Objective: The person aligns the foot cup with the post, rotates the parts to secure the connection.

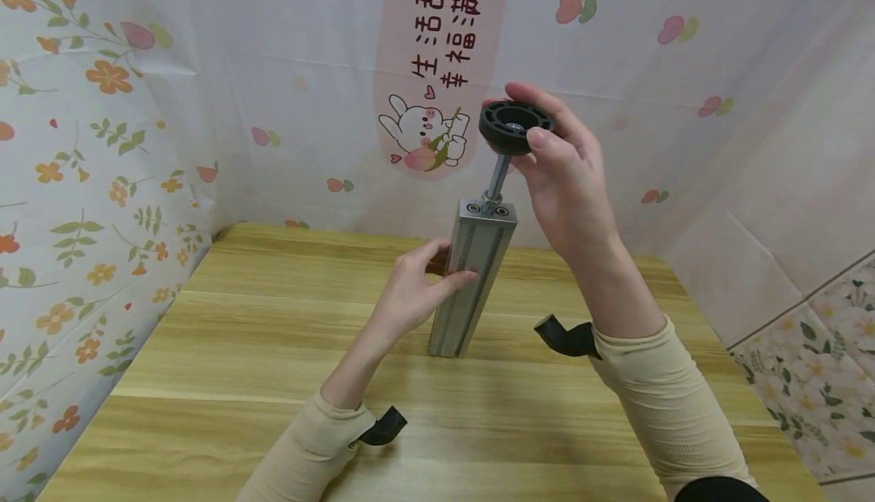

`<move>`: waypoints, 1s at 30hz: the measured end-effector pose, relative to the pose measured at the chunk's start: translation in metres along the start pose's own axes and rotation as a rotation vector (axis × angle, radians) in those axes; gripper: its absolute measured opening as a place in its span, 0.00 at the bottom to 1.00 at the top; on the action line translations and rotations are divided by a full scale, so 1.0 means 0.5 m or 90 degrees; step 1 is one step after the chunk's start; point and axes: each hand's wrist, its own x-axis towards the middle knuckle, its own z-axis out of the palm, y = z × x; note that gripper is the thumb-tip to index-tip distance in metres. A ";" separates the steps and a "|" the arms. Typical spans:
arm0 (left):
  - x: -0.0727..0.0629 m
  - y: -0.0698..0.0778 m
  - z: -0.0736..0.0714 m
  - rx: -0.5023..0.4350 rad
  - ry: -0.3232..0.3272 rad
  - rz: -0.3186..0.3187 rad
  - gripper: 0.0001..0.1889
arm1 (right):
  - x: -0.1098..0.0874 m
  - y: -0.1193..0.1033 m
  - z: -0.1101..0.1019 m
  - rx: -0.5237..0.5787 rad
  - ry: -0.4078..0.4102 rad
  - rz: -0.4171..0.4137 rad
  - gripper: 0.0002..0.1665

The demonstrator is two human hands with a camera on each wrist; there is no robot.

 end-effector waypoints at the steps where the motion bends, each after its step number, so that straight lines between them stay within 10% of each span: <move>1: 0.000 0.000 0.000 0.000 0.000 0.000 0.16 | -0.001 -0.001 0.001 -0.012 0.010 -0.003 0.26; 10: -0.001 0.001 0.001 0.000 0.004 0.006 0.16 | -0.002 0.002 0.009 -0.108 0.074 -0.037 0.43; 22: -0.002 0.002 0.001 -0.005 0.003 -0.003 0.17 | -0.006 0.003 0.003 0.025 0.029 -0.012 0.33; 30: -0.002 0.001 0.001 0.000 0.007 0.008 0.17 | -0.009 0.000 0.010 -0.006 0.049 -0.028 0.30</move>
